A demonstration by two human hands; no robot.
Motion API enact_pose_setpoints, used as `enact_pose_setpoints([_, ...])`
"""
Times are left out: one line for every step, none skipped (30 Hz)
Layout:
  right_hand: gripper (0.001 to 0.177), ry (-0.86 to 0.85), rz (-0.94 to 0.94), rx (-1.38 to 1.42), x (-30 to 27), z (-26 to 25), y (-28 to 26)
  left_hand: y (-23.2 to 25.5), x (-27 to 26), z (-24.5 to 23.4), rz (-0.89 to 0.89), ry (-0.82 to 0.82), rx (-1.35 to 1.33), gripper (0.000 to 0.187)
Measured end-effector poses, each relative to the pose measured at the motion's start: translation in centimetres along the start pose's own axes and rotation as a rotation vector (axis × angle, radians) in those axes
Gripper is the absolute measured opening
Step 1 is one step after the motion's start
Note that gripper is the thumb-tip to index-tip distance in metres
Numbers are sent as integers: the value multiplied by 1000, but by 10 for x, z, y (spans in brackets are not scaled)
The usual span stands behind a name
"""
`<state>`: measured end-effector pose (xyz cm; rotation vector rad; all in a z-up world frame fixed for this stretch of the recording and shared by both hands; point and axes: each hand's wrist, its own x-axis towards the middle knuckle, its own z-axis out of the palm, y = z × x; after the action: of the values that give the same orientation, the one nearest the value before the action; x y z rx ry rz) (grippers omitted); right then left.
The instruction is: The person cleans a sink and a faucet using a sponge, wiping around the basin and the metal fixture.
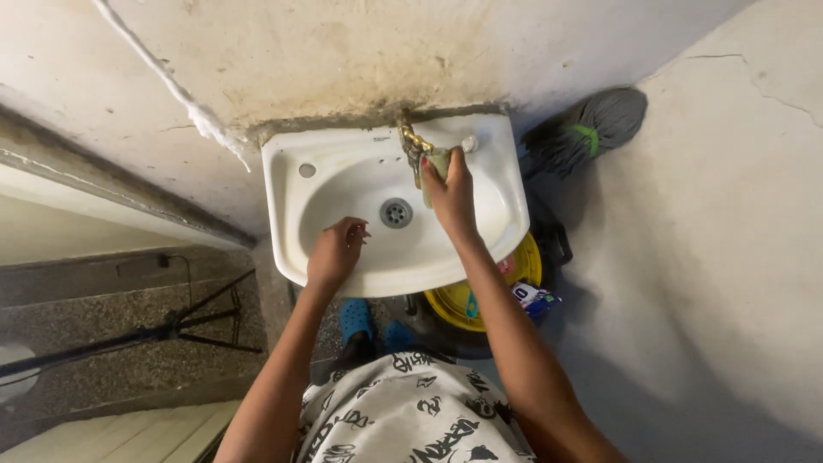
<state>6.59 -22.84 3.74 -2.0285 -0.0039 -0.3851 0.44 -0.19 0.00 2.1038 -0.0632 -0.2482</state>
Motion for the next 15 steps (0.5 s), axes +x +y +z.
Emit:
enact_pose_setpoints([29,-5,19,31,2,0,1,0,1,1,5,-1,3,21])
enact_pose_setpoints([29,-10,37,62,4,1,1,-1,1,1,11,-1,7,21])
enact_pose_setpoints([29,-18,58,93,5,1,2,-3,0,2,13,-2,9,21])
enact_pose_setpoints([27,-29,73,44,12,1,3,-4,1,2,9,4,23,21])
enact_pose_setpoints([26,-39,94,-6,22,1,5,-5,2,3,4,4,36,21])
enact_pose_setpoints([26,-49,115,-57,25,0,5,-6,1,4,-1,4,50,22])
enact_pose_setpoints([26,-52,100,-25,19,-2,3,-6,0,5,7,8,42,21])
enact_pose_setpoints([26,-55,85,6,8,-5,1,-5,-4,5,15,11,33,21])
enact_pose_setpoints([27,-57,63,38,8,-5,-1,-4,0,4,28,21,25,20])
enact_pose_setpoints([24,-57,92,25,15,-4,-2,-1,7,2,28,19,25,20])
enact_pose_setpoints([22,-63,133,12,13,-3,-2,-1,4,3,14,10,23,20])
enact_pose_setpoints([21,-70,175,-2,11,-2,0,-2,2,3,1,1,21,20])
enact_pose_setpoints([22,-69,147,-13,14,-3,3,-3,1,4,6,7,29,20])
enact_pose_setpoints([23,-69,120,-25,23,-4,6,-4,2,4,11,12,37,20])
enact_pose_setpoints([24,-67,91,-35,26,-4,8,-5,2,4,18,18,47,21])
